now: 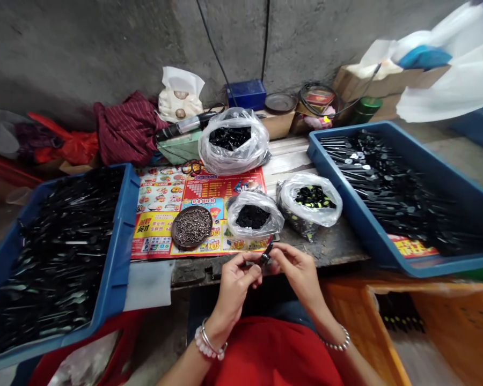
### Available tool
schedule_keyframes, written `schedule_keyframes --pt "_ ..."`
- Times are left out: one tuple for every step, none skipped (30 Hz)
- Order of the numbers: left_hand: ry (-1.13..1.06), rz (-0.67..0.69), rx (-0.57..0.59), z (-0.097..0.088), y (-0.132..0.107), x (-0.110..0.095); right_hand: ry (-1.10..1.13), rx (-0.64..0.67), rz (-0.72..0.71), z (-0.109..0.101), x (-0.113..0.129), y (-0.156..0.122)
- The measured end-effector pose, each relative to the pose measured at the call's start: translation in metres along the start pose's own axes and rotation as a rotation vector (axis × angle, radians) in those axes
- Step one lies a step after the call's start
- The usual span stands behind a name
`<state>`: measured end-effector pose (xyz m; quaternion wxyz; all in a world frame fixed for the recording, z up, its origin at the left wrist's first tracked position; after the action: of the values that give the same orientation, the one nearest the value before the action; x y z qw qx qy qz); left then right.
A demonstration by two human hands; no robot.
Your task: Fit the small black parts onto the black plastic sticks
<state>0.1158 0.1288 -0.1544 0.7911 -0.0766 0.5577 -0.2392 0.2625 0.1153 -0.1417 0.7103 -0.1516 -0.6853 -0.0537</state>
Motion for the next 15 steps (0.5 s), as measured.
schedule_keyframes --pt "0.003 -0.001 0.002 0.000 0.000 0.000 0.002 -0.015 -0.001 -0.002 -0.001 0.000" --pt "0.001 0.000 0.004 0.001 0.000 0.000 -0.006 0.008 -0.005 -0.001 -0.001 0.000" --pt "-0.004 0.002 0.005 0.001 0.000 0.000 -0.021 0.054 -0.009 0.002 -0.002 0.000" --pt "-0.008 0.003 0.004 0.002 0.000 0.000 -0.028 0.094 -0.006 0.005 -0.003 -0.001" --pt "-0.008 0.002 0.000 0.002 0.000 0.000 -0.027 0.107 0.003 0.005 -0.005 -0.001" --pt "-0.005 0.002 -0.005 0.002 0.000 0.000 -0.020 0.093 0.014 0.004 -0.006 -0.001" --pt "0.001 0.005 -0.009 0.002 0.000 0.000 -0.014 0.067 0.023 0.001 -0.007 -0.002" --pt "0.008 0.011 -0.011 0.002 -0.001 -0.001 -0.020 0.048 0.021 -0.001 -0.007 -0.002" --pt "0.017 0.016 -0.011 0.003 -0.001 -0.001 -0.045 0.047 0.004 -0.002 -0.005 -0.003" --pt "0.026 0.023 -0.013 0.003 -0.002 -0.001 -0.087 0.062 -0.025 -0.002 -0.003 -0.003" --pt "0.035 0.025 -0.017 0.003 -0.002 0.000 -0.139 0.078 -0.062 -0.001 0.001 -0.004" --pt "0.046 0.023 -0.018 0.003 -0.002 0.000 -0.193 0.088 -0.100 -0.001 0.004 -0.006" --pt "0.057 0.020 -0.017 0.003 -0.003 0.001 -0.238 0.095 -0.131 0.000 0.007 -0.007" --pt "0.068 0.018 -0.013 0.004 -0.003 0.002 -0.268 0.108 -0.144 0.001 0.008 -0.008" --pt "0.076 0.018 -0.007 0.004 -0.003 0.002 -0.279 0.130 -0.138 0.003 0.007 -0.009"
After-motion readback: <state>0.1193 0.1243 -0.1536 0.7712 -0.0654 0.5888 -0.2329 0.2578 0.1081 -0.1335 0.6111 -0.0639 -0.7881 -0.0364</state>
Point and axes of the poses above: each hand's wrist, its own y-axis towards the middle knuckle, its own z-axis out of the palm, x = y × z, the point moved 8 cm from there along y, towards the middle knuckle, and after that the axes turned 1 degree about -z, right-handed, at the moved point
